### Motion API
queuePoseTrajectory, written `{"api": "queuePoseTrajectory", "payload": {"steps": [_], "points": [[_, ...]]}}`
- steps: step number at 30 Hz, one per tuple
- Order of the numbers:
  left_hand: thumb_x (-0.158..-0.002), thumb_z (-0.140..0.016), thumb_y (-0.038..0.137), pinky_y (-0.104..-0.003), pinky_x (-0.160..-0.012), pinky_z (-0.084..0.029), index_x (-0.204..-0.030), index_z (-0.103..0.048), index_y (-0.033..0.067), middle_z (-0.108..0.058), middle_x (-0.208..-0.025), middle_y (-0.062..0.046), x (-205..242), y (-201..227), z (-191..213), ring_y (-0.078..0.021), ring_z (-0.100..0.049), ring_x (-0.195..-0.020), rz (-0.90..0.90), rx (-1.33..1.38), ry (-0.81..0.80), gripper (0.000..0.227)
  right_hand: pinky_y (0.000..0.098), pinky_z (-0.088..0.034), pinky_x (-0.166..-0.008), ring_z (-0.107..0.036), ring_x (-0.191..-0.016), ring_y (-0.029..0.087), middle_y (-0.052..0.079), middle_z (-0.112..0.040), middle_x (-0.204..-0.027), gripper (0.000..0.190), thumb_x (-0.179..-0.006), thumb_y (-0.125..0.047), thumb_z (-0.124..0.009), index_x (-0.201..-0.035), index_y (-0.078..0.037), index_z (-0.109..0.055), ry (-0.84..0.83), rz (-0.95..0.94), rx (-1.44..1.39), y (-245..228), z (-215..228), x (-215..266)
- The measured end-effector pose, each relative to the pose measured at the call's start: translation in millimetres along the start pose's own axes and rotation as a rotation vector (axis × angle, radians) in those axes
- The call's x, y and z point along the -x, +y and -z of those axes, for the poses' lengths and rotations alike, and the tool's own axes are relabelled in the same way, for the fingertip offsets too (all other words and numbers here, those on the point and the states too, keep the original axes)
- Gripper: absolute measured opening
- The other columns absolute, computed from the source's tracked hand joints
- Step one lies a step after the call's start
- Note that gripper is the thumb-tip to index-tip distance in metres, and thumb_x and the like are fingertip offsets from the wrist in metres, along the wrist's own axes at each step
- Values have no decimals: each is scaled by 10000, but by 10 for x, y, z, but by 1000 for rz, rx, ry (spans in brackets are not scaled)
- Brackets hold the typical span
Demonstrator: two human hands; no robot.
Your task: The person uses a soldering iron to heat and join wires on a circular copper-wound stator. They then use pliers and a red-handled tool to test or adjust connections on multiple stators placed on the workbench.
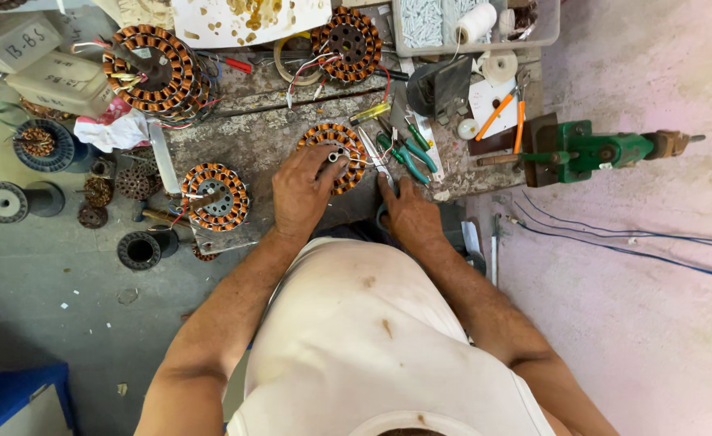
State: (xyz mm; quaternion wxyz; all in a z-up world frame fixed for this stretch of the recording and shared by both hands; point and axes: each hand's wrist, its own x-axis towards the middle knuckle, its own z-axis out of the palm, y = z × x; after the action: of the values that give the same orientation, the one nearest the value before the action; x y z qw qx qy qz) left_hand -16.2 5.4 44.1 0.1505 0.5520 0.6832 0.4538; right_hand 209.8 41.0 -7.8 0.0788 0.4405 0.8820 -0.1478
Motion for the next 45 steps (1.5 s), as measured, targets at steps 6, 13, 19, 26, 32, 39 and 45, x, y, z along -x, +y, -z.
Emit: {"api": "queuePoseTrajectory", "payload": {"steps": [6,13,19,26,32,39,45], "points": [[-925,-800,196,-360,-758,-616,-1152,-743,82,-777,-1068,-108,-19,152,115,-246,-768,-909,63,23,-16,260,420,-600,-770,-711,-934,250,50,-625,-1149,297,-957,-373,-784,-1154,-181,-673,0,-109,-220,288,215,-61],[-945,-782,193,-350,-799,-617,-1203,-739,96,-779,-1066,-111,-169,215,353,-239,-781,-934,100,116,-134,279,490,-542,-931,-556,-1197,348,229,-625,-1282,746,-742,-366,-840,-1324,42,-611,378,321,-324,281,480,-164],[-954,-761,195,-354,-811,-606,-1195,-739,98,-780,-1088,-111,-274,77,385,-250,-777,-956,55,173,-288,261,376,-584,-845,-725,-990,243,121,-733,-1209,514,-856,-325,-801,-1306,-104,-688,-158,208,-758,-124,207,-150],[-958,-740,249,-408,-864,-590,-1198,-736,93,-764,-1102,-137,-352,-211,267,-307,-747,-983,-85,182,-490,286,340,-592,-778,-773,-837,203,92,-809,-968,295,-903,-314,-765,-1103,-100,-789,-207,52,-921,-436,-156,-149],[-875,-806,271,-435,-995,-520,-1296,-688,68,-695,-1285,-138,-241,-241,301,-326,-668,-1164,-5,215,-466,482,354,-586,-773,-764,-831,217,116,-791,-975,280,-891,-282,-769,-1071,-68,-784,-108,79,-830,-381,-55,-120],[-777,-890,182,-492,-1122,-430,-938,-747,65,-511,-1414,-179,218,-275,266,-393,-477,-1349,66,-15,-193,245,313,-586,-711,-764,-783,177,87,-796,-926,229,-905,-262,-773,-1045,-82,-788,75,-101,-800,-175,181,-146],[-781,-876,164,-500,-1169,-374,-842,-784,69,-494,-1474,-175,256,-372,18,-398,-421,-1387,109,-51,-116,146,316,-579,-701,-755,-793,177,78,-790,-939,212,-912,-247,-781,-1033,-73,-781,113,-31,-751,-149,259,-280]]}}
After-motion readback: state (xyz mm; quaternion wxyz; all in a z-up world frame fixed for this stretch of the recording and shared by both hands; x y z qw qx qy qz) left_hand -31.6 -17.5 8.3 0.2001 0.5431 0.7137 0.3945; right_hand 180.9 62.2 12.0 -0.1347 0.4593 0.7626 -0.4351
